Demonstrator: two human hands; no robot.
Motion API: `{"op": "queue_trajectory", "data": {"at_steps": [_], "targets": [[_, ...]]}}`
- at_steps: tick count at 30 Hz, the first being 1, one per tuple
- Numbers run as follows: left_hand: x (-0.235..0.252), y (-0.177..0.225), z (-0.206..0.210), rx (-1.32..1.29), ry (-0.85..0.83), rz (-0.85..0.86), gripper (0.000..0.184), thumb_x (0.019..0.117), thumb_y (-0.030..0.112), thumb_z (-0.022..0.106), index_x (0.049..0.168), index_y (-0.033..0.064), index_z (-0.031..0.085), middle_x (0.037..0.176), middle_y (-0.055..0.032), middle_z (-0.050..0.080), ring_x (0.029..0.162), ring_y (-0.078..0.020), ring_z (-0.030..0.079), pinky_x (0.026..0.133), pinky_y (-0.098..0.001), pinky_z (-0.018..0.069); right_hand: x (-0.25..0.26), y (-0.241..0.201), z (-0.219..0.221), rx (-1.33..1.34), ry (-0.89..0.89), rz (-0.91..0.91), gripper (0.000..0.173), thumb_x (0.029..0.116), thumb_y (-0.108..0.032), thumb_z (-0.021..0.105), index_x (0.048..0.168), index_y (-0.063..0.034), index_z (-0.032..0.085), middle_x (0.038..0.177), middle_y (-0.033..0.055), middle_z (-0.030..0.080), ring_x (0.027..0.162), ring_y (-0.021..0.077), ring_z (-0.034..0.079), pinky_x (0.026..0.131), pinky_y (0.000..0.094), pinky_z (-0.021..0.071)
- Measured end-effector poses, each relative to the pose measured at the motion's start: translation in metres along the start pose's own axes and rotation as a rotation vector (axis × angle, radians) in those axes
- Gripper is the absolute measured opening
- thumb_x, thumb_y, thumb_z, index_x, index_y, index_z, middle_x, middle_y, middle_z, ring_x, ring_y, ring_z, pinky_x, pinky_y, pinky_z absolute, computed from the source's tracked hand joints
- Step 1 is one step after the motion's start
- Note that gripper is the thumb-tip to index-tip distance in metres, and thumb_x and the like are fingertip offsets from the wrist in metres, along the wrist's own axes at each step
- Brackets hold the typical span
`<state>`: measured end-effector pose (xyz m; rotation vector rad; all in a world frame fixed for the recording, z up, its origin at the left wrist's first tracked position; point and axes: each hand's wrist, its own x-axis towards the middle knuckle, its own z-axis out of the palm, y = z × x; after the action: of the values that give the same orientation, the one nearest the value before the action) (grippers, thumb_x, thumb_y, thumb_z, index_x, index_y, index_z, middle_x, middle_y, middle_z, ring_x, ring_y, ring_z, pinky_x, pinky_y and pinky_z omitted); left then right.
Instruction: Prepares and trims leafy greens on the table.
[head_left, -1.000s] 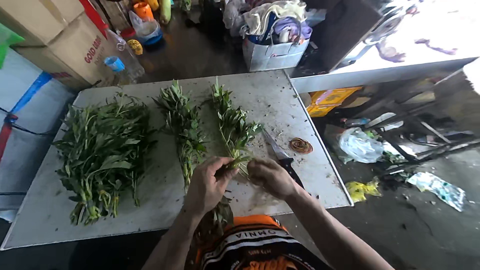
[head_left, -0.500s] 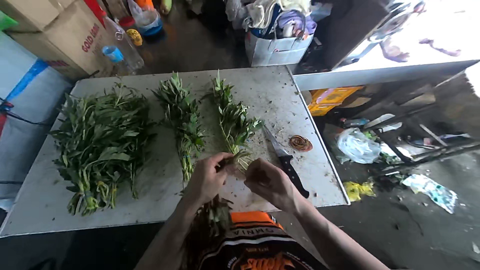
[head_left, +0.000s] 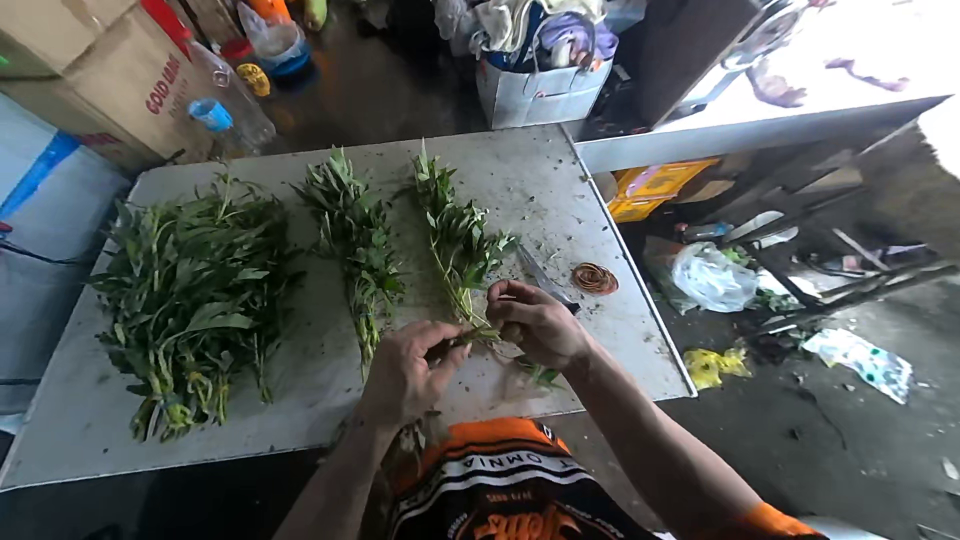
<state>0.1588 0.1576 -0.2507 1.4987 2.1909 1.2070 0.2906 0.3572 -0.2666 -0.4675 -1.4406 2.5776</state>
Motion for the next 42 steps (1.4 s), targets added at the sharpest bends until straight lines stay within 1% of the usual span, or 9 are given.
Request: {"op": "queue_trajectory", "data": {"at_steps": [4, 7, 9, 12, 16, 20, 30, 36, 42], "targets": [[-0.001, 0.002, 0.010, 0.227, 0.042, -0.025, 0.025, 0.0940, 0.036, 0.066, 0.105, 0.0174, 0.079, 0.092, -0.0011, 0.075, 0.079, -0.0107, 0.072, 0.070, -0.0312, 0.0605, -0.011, -0.012, 0.010, -0.022, -0.069, -0.040, 0.022, 0.0993, -0.005, 0.057, 0.120, -0.0049, 0.064, 0.092, 0.0083, 0.072, 0.062, 0.0036, 0.059, 0.058, 0.0178, 0.0488], [0.001, 0.005, 0.016, 0.301, 0.018, -0.083, 0.026, 0.0949, 0.032, 0.064, 0.109, 0.0160, 0.079, 0.090, -0.0053, 0.074, 0.076, -0.0187, 0.072, 0.067, -0.0392, 0.0598, -0.021, -0.012, 0.013, -0.228, -0.195, -0.153, 0.033, 0.1028, -0.005, 0.049, 0.135, -0.0004, 0.055, 0.119, 0.0152, 0.072, 0.094, 0.0204, 0.074, 0.086, 0.0367, 0.0619], [0.003, 0.008, 0.018, 0.289, -0.021, -0.119, 0.025, 0.0936, 0.023, 0.065, 0.112, 0.0119, 0.077, 0.093, -0.0097, 0.074, 0.080, -0.0239, 0.073, 0.071, -0.0432, 0.0601, -0.029, -0.010, 0.023, -0.531, -0.243, -0.277, 0.032, 0.1031, -0.003, 0.051, 0.133, 0.0056, 0.058, 0.127, 0.0144, 0.069, 0.106, 0.0203, 0.072, 0.094, 0.0372, 0.0615], [0.005, -0.003, 0.022, 0.192, -0.066, -0.160, 0.030, 0.0995, 0.027, 0.062, 0.121, 0.0104, 0.074, 0.102, -0.0103, 0.074, 0.088, -0.0222, 0.072, 0.081, -0.0399, 0.0598, -0.049, -0.001, 0.026, -1.127, -0.023, -0.490, 0.026, 0.1022, -0.012, 0.057, 0.124, -0.0071, 0.071, 0.126, 0.0029, 0.072, 0.124, 0.0117, 0.064, 0.111, 0.0326, 0.0503], [0.007, -0.010, 0.011, 0.090, -0.092, -0.232, 0.039, 0.1016, 0.034, 0.062, 0.132, 0.0111, 0.068, 0.119, -0.0091, 0.073, 0.106, -0.0184, 0.071, 0.096, -0.0366, 0.0559, -0.068, 0.012, -0.020, -1.389, 0.556, -0.394, 0.025, 0.0955, -0.025, 0.065, 0.108, -0.0045, 0.073, 0.101, 0.0103, 0.073, 0.095, 0.0236, 0.071, 0.085, 0.0446, 0.0595], [0.004, -0.013, 0.012, 0.009, -0.126, -0.162, 0.045, 0.1046, 0.043, 0.054, 0.135, 0.0115, 0.067, 0.120, -0.0063, 0.073, 0.108, -0.0119, 0.069, 0.098, -0.0321, 0.0547, -0.070, 0.043, -0.075, -1.362, 0.688, 0.088, 0.063, 0.0880, -0.043, 0.077, 0.129, 0.0018, 0.059, 0.122, 0.0291, 0.061, 0.110, 0.0467, 0.062, 0.093, 0.0636, 0.0507], [0.014, -0.005, 0.018, 0.097, -0.169, -0.183, 0.036, 0.1049, 0.037, 0.052, 0.116, 0.0076, 0.070, 0.090, -0.0060, 0.072, 0.077, -0.0137, 0.069, 0.073, -0.0328, 0.0580, -0.065, 0.047, -0.083, -1.235, 0.829, 0.078, 0.048, 0.0898, -0.017, 0.071, 0.131, 0.0026, 0.056, 0.115, 0.0238, 0.065, 0.102, 0.0383, 0.066, 0.089, 0.0571, 0.0538], [0.012, -0.005, 0.020, 0.100, -0.149, -0.214, 0.037, 0.1039, 0.039, 0.052, 0.115, 0.0084, 0.071, 0.088, -0.0052, 0.071, 0.076, -0.0144, 0.068, 0.072, -0.0342, 0.0575, -0.068, 0.047, -0.086, -1.223, 0.818, 0.215, 0.068, 0.0854, -0.034, 0.082, 0.136, 0.0015, 0.053, 0.117, 0.0238, 0.064, 0.105, 0.0402, 0.064, 0.092, 0.0596, 0.0521], [0.010, -0.001, 0.021, 0.097, -0.160, -0.243, 0.037, 0.1040, 0.038, 0.053, 0.116, 0.0078, 0.070, 0.092, -0.0064, 0.073, 0.078, -0.0162, 0.071, 0.074, -0.0361, 0.0597, -0.069, 0.041, -0.083, -1.310, 0.845, 0.347, 0.044, 0.0911, -0.031, 0.073, 0.119, 0.0015, 0.064, 0.114, 0.0247, 0.064, 0.107, 0.0409, 0.064, 0.091, 0.0598, 0.0510]]}}
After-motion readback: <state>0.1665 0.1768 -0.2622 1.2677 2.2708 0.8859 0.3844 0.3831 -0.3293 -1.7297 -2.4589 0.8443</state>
